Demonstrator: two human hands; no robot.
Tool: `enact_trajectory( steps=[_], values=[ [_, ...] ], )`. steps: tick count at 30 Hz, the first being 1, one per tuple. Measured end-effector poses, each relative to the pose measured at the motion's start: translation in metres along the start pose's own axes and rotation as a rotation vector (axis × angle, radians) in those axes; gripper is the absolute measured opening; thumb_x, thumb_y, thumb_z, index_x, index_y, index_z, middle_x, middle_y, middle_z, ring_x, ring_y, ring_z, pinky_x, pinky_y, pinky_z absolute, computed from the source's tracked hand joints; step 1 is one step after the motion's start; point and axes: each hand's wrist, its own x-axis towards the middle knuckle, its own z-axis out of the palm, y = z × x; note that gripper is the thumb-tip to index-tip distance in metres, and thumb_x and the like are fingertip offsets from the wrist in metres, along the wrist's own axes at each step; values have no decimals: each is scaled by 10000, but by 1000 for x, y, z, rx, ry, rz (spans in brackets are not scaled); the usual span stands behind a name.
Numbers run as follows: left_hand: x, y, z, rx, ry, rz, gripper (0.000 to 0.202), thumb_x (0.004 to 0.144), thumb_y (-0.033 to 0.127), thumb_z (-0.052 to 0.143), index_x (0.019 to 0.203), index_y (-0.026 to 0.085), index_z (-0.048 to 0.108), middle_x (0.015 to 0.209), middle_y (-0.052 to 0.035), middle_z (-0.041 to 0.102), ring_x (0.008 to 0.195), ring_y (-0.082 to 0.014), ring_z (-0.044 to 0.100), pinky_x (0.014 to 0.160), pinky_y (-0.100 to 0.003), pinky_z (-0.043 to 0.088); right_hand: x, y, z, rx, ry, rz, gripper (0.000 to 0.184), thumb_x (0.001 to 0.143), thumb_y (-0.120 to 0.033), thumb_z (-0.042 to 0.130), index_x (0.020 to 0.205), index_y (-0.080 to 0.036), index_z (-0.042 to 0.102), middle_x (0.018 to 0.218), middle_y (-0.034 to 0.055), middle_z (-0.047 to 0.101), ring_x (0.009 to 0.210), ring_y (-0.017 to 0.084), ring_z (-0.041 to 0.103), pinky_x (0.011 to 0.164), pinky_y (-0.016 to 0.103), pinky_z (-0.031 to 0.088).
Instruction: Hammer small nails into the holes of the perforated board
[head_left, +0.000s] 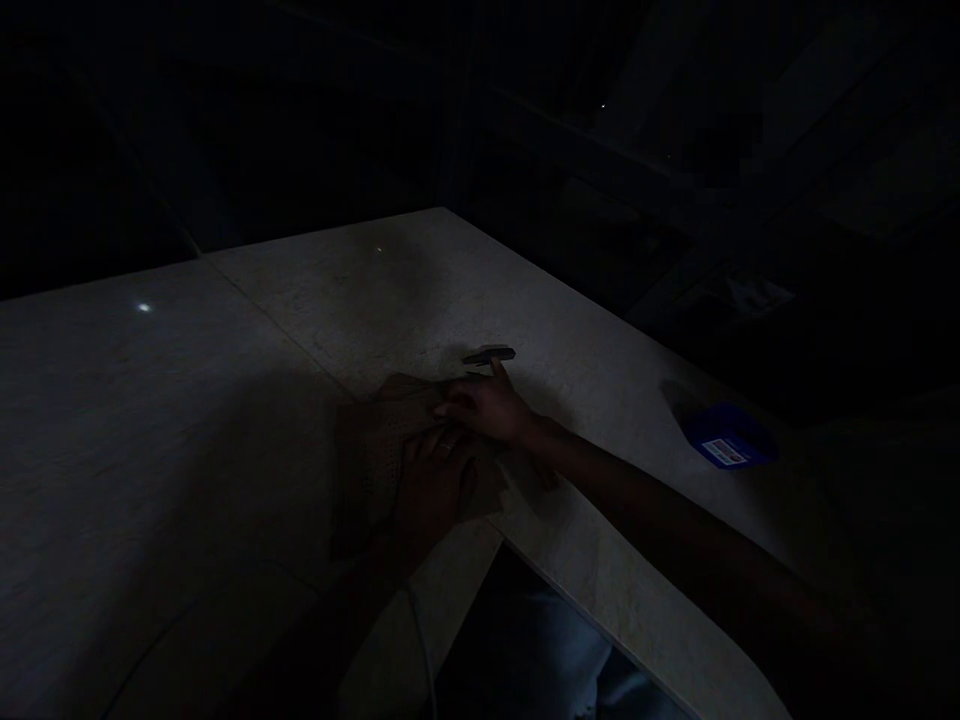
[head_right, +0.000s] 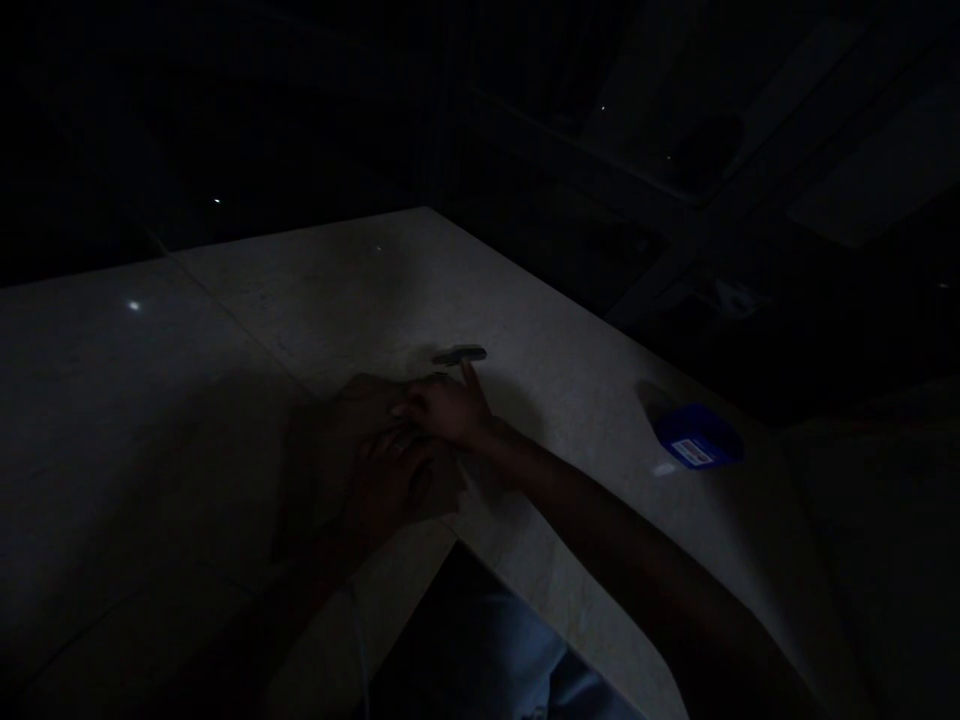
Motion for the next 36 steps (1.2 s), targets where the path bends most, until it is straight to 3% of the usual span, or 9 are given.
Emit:
enact_trajectory(
  steps=[3,7,12,17,23,29,36],
  values=[
    [0,0,0,9,-5,-7,217,950,253,547,1095,228,707,1288,-102,686,1206,-311,570,993,-506,398,-3,-14,-2,-56,-107,-3,240,999,-307,604,918,-148,765,1004,120,773,986,244,695,862,343,471],
    [0,0,0,6,0,2,239,954,261,542,1130,231,701,1321,-100,672,1224,-311,562,1006,-510,401,-4,-10,-8,-64,-144,-86,199,992,-149,580,937,-148,771,1033,121,768,1018,236,693,894,343,476],
    [0,0,1,22,-8,-8,242,942,253,546,1123,232,704,1340,-109,660,1220,-324,561,994,-530,411,-6,-4,-8,-88,-153,-238,109,958,-161,649,1011,-160,744,1122,116,738,1075,236,670,934,361,498],
    [-1,-2,3,18,-2,-11,270,934,246,549,1163,232,693,1336,-109,661,1248,-320,544,1026,-528,397,-2,-3,-1,-120,-153,-242,136,934,-87,640,993,-156,741,1128,102,731,1068,225,680,928,333,511],
    [-1,-2,5,-11,-2,-6,287,936,247,549,1184,219,692,1337,-108,660,1246,-315,551,1053,-531,390,-3,3,-3,-212,-215,-309,219,947,-65,591,1094,-156,725,1187,114,717,1082,234,680,931,344,509],
    [-2,-1,4,2,1,-11,281,937,250,539,1170,224,693,1318,-102,672,1228,-313,556,1028,-513,394,-7,1,-11,-215,-188,-347,262,961,-75,553,1084,-216,737,1184,67,738,1135,238,666,968,374,485],
    [-1,-1,1,12,-28,-16,270,939,263,547,1165,217,687,1300,-114,674,1202,-321,561,1012,-526,393,-9,-6,-8,-210,-94,-236,339,969,-191,615,1306,-188,649,1329,150,677,1191,296,645,976,432,480]
  ],
)
